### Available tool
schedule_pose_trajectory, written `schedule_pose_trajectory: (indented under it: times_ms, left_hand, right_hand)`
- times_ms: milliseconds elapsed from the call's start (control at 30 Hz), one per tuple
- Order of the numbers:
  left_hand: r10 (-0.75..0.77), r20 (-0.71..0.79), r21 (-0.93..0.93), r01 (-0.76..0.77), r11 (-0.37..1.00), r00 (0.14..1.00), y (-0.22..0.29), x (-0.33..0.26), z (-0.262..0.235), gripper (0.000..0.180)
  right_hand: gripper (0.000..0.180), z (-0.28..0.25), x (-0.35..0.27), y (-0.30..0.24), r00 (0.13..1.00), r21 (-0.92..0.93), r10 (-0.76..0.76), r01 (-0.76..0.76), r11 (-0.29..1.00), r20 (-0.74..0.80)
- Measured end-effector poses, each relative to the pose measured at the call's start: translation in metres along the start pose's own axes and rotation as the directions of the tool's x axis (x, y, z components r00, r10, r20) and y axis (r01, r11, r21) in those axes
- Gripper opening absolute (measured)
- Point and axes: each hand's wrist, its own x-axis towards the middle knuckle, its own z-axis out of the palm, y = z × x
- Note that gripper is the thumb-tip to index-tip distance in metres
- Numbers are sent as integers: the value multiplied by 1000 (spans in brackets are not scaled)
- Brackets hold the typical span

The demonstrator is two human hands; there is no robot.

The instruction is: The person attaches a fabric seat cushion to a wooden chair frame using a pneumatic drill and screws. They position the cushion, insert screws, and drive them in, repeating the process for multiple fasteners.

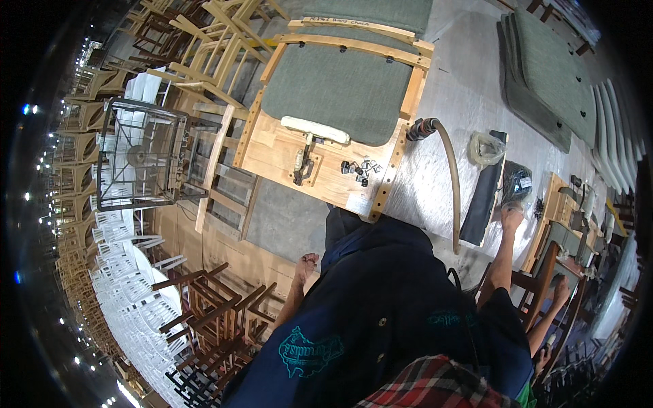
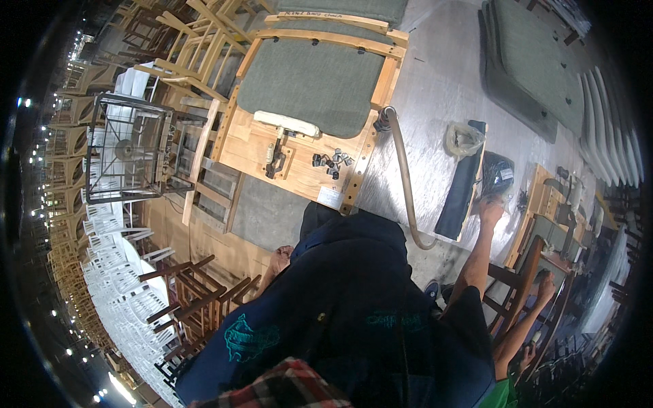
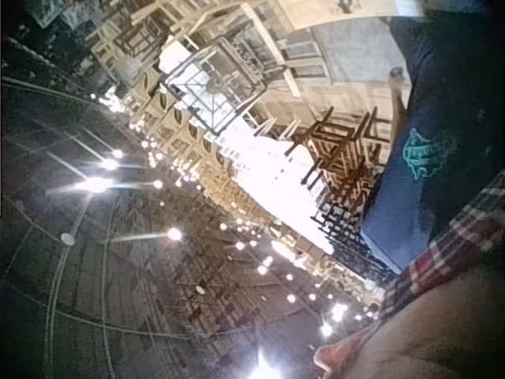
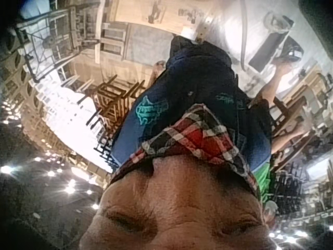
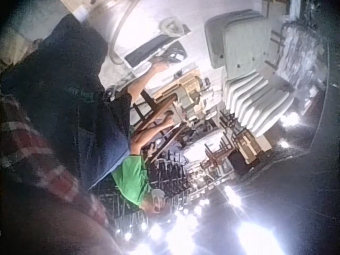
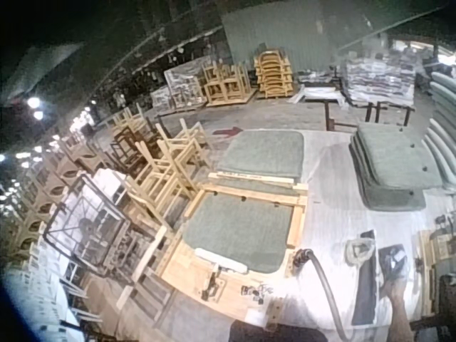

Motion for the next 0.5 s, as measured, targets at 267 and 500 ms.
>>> schedule_pose_trajectory:
  times_ms: [267, 500]
  left_hand:
    - [-120, -127, -308, 76, 948, 985, 31, 15, 43, 18]
    - [-137, -177, -320, 74, 945, 975, 26, 17, 46, 16]
  right_hand:
    - [32, -23, 14, -13, 992, -5, 118, -118, 993, -36]
    - [29, -19, 14, -8, 988, -75, 56, -67, 995, -142]
